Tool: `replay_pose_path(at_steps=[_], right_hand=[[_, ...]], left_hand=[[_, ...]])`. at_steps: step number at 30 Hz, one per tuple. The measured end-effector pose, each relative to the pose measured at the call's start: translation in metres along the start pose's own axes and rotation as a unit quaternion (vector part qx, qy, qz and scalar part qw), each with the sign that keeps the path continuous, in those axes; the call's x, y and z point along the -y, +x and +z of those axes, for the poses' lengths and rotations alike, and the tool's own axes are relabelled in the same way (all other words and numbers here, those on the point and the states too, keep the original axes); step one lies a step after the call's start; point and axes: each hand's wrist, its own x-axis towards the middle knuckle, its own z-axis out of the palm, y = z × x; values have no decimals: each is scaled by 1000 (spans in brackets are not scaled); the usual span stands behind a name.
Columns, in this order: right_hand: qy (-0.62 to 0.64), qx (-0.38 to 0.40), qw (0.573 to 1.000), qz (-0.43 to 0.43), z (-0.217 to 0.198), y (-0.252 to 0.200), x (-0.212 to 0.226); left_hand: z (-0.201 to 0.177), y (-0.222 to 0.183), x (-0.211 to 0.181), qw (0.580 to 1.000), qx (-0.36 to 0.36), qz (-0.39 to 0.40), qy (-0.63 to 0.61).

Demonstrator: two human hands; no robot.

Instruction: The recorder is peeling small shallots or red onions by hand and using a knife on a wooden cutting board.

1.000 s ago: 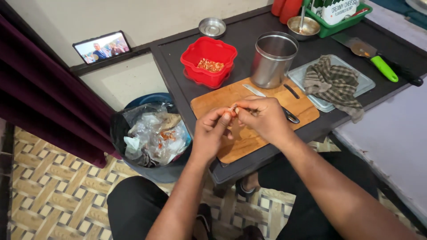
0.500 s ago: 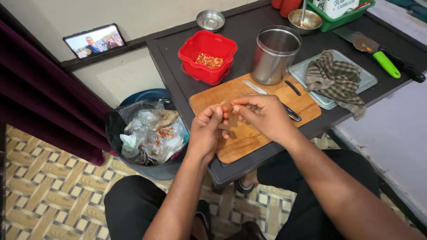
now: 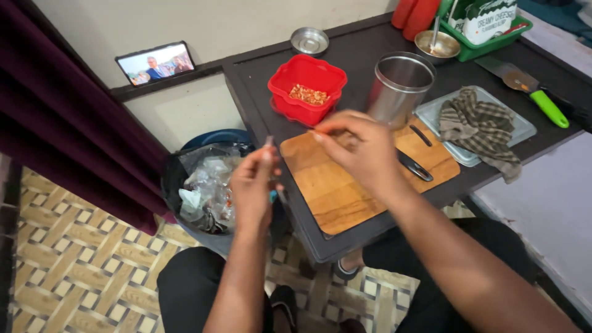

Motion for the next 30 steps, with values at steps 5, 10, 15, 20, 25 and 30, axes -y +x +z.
replay_pose_path(at_steps=[5, 10, 15, 20, 25, 30], right_hand=[[-56, 46, 995, -62, 102, 53, -50], [-83, 115, 979, -143, 113, 54, -25], [-95, 121, 983, -104, 110, 65, -30], [-42, 144, 989, 14, 154, 95, -67], [-107, 204, 973, -24, 203, 121, -118], [-118, 258, 952, -118, 208, 119, -111]], left_hand=[[-45, -6, -39, 969, -133, 160, 134], [-63, -12, -58, 951, -133, 205, 188], [-61, -6, -48, 979, -88, 169, 72], [-73, 6, -32, 989, -66, 41, -124], [-90, 9, -26, 967, -31, -6, -254], [-96, 13, -24, 965, -36, -7, -260]])
